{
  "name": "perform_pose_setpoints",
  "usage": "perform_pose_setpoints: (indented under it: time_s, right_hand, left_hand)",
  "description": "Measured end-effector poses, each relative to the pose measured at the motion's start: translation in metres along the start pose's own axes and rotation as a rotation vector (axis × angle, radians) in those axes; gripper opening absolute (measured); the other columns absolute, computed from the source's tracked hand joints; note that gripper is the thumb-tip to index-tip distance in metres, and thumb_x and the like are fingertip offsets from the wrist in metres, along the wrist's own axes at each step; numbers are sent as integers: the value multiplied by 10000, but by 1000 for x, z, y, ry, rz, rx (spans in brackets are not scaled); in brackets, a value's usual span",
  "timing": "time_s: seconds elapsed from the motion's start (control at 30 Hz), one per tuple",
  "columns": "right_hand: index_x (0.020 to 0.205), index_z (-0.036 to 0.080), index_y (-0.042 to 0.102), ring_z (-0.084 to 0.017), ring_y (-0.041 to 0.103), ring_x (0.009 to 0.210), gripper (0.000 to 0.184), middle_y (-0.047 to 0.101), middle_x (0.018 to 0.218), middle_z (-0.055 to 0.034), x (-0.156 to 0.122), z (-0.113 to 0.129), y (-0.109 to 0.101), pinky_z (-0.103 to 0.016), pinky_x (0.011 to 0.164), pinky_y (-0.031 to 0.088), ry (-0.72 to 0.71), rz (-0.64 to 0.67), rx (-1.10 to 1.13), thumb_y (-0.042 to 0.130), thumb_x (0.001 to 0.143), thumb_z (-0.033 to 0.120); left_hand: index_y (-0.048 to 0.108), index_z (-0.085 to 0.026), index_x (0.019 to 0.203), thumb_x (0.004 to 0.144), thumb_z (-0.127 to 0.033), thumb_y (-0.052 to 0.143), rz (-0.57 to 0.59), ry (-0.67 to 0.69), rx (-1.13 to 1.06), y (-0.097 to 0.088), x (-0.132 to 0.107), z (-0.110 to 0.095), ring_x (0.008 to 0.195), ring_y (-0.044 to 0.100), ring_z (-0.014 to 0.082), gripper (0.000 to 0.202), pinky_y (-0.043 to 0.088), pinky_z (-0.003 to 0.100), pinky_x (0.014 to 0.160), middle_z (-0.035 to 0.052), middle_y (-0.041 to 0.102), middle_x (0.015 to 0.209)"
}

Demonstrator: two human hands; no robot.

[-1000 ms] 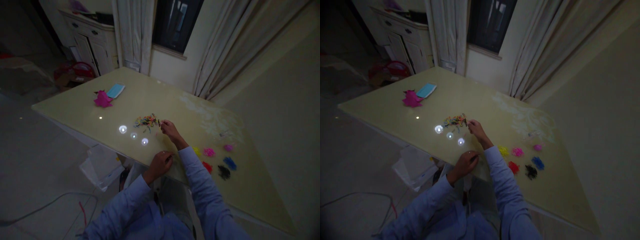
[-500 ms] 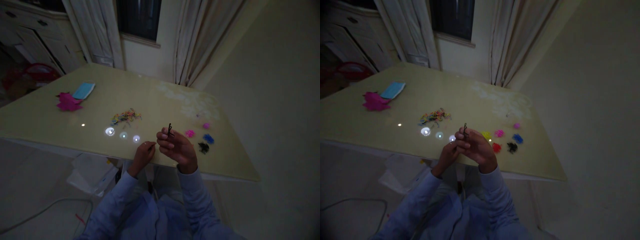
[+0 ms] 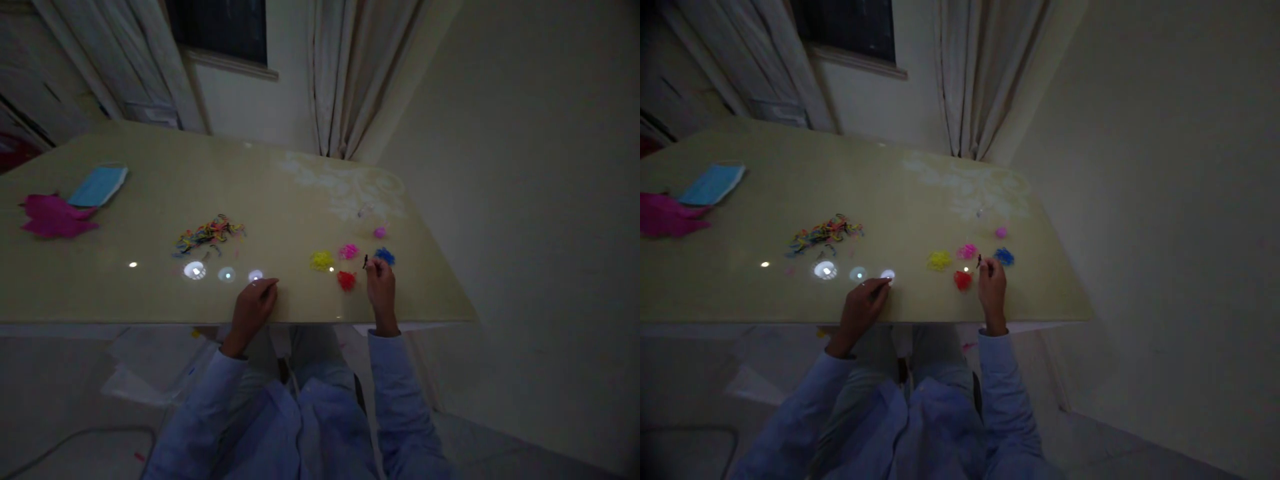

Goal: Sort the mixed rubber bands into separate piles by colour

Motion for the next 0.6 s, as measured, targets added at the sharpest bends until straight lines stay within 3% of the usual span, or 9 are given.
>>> perform_pose_setpoints:
  time_s: [0.03, 0.1, 0.23, 0.6]
  right_hand:
    - [831, 197, 528, -201, 505, 806, 218, 552, 835, -61, 4, -14, -13, -332, 746, 430, -33, -89, -135, 465, 855, 405]
    - [823, 194, 543, -229, 518, 879, 206, 576, 870, -89, 9, -35, -30, -372, 830, 428, -82, -132, -325, 439, 859, 368]
    - [859, 183, 563, -235, 523, 887, 196, 579, 910, -110, 12, -57, -43, -377, 837, 437, -122, -86, -518, 407, 893, 297]
    - [933, 172, 619, -224, 555, 883, 229, 578, 946, -108, 7, -68, -45, -362, 823, 456, -163, -72, -530, 408, 929, 261]
  left_hand:
    - [684, -171, 992, 916, -283, 500, 4, 0, 12, 0, 0, 0, 849, 674, 202, 229, 525, 335, 801, 79, 725, 936]
    - [686, -164, 994, 918, -285, 495, 17, 4, 40, 0, 0, 0, 841, 671, 202, 239, 521, 332, 796, 83, 725, 933]
    - [690, -150, 993, 919, -297, 487, 27, 22, 84, 0, 1, -1, 825, 671, 199, 261, 518, 314, 771, 90, 726, 925]
    - [697, -153, 975, 922, -320, 500, -14, 50, 131, -1, 0, 1, 805, 672, 196, 264, 513, 305, 751, 88, 728, 916]
Point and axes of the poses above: each hand's wrist, its own x-axis towards the middle knuckle, its own y-axis out of the palm, z = x × y, the point moved 5 cm from there along x, towards the middle knuckle
